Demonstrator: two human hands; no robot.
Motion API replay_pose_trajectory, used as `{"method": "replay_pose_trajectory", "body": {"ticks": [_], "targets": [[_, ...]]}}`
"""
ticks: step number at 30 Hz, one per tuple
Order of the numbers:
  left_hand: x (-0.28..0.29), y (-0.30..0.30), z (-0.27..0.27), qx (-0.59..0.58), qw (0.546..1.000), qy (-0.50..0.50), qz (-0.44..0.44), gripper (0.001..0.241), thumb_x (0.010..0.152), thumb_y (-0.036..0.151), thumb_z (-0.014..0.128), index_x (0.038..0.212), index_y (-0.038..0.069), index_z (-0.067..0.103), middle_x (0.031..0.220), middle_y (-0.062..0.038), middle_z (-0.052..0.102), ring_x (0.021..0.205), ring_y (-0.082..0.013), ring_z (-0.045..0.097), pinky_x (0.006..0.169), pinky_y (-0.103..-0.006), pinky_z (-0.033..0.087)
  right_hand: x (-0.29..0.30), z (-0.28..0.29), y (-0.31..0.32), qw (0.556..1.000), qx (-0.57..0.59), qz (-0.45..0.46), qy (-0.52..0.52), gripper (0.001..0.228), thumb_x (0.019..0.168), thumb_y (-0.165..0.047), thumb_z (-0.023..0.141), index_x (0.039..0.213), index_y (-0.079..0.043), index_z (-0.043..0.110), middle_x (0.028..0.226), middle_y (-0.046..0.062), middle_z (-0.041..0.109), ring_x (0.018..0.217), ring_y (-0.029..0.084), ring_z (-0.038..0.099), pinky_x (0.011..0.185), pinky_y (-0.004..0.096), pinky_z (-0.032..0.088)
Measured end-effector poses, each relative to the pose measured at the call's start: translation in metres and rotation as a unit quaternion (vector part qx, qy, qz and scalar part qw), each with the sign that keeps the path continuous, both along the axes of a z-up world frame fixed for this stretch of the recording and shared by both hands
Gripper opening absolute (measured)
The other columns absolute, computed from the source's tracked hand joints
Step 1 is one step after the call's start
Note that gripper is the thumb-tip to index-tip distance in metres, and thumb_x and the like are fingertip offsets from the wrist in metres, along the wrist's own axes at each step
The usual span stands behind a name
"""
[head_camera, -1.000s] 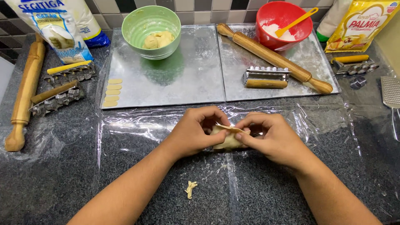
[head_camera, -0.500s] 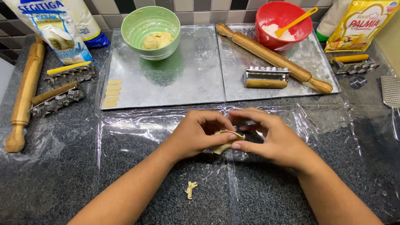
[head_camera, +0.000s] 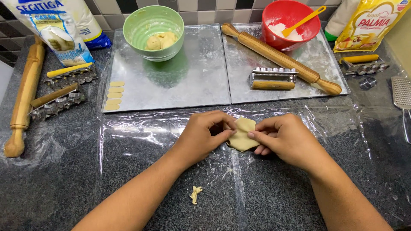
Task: Manually shaping and folding small pieces of dough into decorative pastry forms on a kitchen counter.
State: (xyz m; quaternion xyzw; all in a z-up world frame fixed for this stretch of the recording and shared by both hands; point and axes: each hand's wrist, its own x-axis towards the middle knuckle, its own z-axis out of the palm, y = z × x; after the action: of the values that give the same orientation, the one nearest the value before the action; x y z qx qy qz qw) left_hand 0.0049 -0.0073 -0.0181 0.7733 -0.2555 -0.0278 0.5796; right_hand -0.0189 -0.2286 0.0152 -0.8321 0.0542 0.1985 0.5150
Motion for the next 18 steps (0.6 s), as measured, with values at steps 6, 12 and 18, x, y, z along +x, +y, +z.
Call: {"method": "replay_pose_trajectory", "body": {"ticks": [6,12,18], "targets": [[-0.003,-0.001,-0.002,0.020,0.998,-0.066,-0.014,0.026,0.087,0.002,0.072,0.112,0.009,0.075,0.117,-0.008,0.075,0.108,-0.0296,0.073,0.090,-0.0386,0.059,0.004,-0.002,-0.004,0.992,-0.104,0.007,-0.071,0.017,0.088,-0.005,0.073,0.100,0.006,0.078,0.067,0.021,0.078,0.050,0.022,0.076,0.055,0.032,0.064],[-0.003,0.001,-0.009,0.126,0.972,-0.199,-0.023,0.034,0.083,0.011,0.076,0.116,0.012,0.070,0.137,-0.010,0.062,0.125,-0.0386,0.057,0.103,-0.0508,0.049,0.007,-0.015,-0.009,0.983,-0.159,0.022,-0.090,0.016,0.086,-0.009,0.073,0.099,-0.003,0.079,0.065,0.015,0.079,0.051,0.018,0.077,0.054,0.028,0.062],[-0.008,-0.002,-0.015,0.225,0.933,-0.272,-0.074,0.027,0.087,0.027,0.073,0.109,0.012,0.075,0.122,-0.005,0.071,0.131,-0.0319,0.054,0.112,-0.0499,0.041,0.004,0.005,-0.007,0.988,-0.102,-0.041,-0.106,0.022,0.086,-0.008,0.074,0.106,0.002,0.075,0.063,0.024,0.074,0.047,0.025,0.072,0.052,0.034,0.060]]}}
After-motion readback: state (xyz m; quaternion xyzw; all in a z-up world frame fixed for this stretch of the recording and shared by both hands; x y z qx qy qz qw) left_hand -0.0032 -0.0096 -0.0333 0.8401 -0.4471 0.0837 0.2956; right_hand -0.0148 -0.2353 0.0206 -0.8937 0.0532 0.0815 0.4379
